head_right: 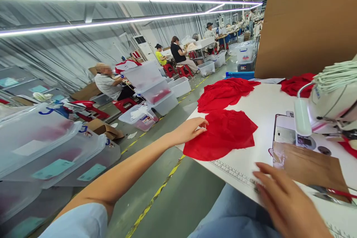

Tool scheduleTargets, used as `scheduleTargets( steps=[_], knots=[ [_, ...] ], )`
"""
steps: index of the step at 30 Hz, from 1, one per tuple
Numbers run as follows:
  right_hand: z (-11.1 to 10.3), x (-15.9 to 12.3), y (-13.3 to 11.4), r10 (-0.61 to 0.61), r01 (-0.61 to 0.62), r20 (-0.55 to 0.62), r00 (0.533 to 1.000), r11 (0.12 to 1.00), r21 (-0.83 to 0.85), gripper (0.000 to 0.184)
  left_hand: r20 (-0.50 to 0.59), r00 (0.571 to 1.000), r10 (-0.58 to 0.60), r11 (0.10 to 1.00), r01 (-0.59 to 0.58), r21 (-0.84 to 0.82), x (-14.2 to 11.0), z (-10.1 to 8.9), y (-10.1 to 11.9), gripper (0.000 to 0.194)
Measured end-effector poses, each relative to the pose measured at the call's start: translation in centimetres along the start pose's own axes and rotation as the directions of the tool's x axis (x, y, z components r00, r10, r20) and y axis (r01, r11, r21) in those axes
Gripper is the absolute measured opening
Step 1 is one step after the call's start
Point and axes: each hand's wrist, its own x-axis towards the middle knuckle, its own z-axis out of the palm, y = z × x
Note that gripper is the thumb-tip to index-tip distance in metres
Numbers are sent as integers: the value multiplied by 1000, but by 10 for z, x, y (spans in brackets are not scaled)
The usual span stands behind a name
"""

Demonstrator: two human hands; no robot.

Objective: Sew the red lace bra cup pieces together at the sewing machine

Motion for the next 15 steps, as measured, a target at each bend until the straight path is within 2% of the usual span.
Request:
scheduleTargets(
  steps=[2,3,5,8,11,13,15],
  knots=[
    [19,29,-30,-262,264,45,964,964,-33,27,-19,1000,9,1000,-9,-16,14,12,6,17],
    [29,41,-41,-337,341,75,938,939,-50,27,-32,999,10,1000,-10,-22,19,17,9,17],
    [46,55,-54,-415,432,140,899,892,-133,29,-57,998,15,999,-17,-38,22,25,13,14],
    [64,55,-57,-447,482,206,871,858,-177,31,1,994,110,988,-110,-108,7,30,13,13],
    [71,46,-54,-471,495,172,865,857,-142,25,70,971,229,943,-203,-264,-19,34,8,16],
    [69,45,-56,-470,484,135,872,869,-101,18,64,966,249,909,-211,-359,-33,38,5,21],
    [63,51,-59,-463,472,160,872,881,-26,17,30,975,219,875,-183,-448,-39,42,2,24]
  ],
)
